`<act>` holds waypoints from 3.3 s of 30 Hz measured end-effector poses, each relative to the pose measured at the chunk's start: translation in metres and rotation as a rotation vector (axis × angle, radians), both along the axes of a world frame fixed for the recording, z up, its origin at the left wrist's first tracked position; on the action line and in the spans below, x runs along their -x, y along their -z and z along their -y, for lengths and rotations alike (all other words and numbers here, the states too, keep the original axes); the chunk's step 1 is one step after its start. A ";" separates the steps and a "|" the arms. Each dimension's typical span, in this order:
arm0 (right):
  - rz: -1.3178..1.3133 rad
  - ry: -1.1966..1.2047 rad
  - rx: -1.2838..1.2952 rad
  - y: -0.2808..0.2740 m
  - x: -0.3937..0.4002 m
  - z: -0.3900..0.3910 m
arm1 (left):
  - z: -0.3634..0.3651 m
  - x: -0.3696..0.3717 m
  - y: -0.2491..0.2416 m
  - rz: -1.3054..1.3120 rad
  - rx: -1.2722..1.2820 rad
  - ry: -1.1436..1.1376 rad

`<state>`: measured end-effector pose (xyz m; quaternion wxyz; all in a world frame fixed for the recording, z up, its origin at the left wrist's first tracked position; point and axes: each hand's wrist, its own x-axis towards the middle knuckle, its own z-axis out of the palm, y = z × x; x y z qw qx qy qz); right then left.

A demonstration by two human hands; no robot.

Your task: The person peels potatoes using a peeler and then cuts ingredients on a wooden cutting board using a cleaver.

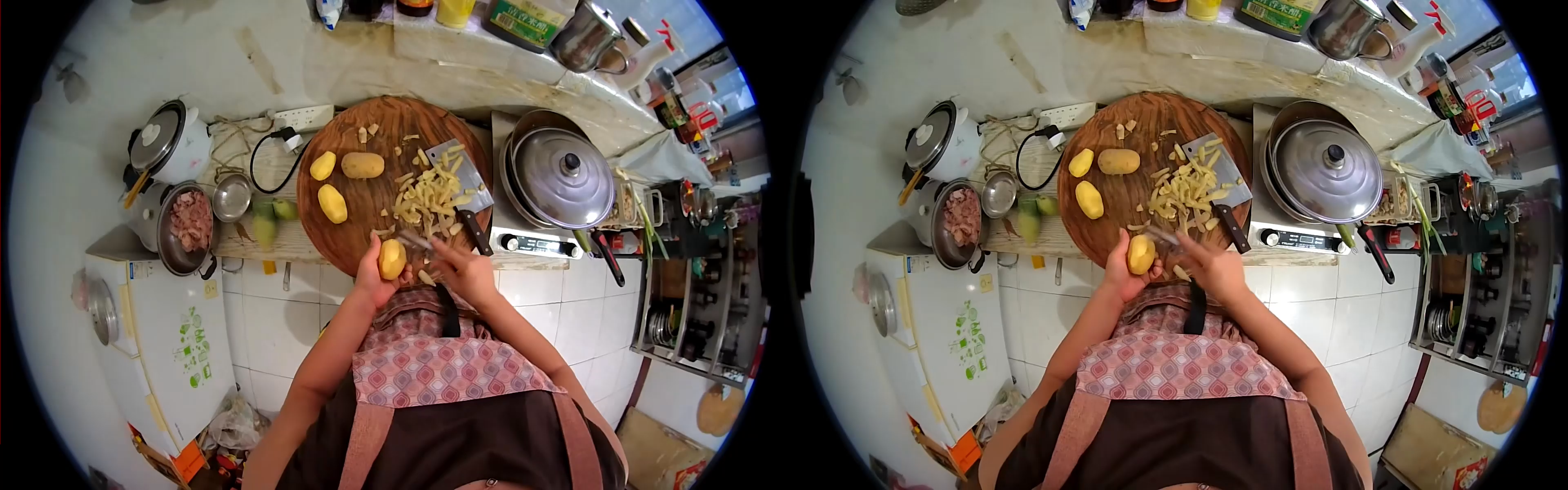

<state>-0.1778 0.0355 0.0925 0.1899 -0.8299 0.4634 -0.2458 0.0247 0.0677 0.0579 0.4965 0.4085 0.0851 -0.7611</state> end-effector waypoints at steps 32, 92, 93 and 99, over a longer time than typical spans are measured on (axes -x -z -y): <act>-0.019 0.014 -0.092 -0.002 -0.009 0.005 | -0.002 0.002 0.008 0.206 0.116 -0.020; -0.053 -0.119 -0.037 -0.021 0.004 0.014 | -0.005 0.003 0.007 -0.164 0.280 0.047; -0.125 -0.179 0.021 -0.023 0.004 0.012 | -0.005 0.002 0.004 -0.158 0.294 0.072; -0.148 0.010 0.063 0.014 0.010 0.030 | -0.006 0.006 -0.002 -0.180 0.316 0.176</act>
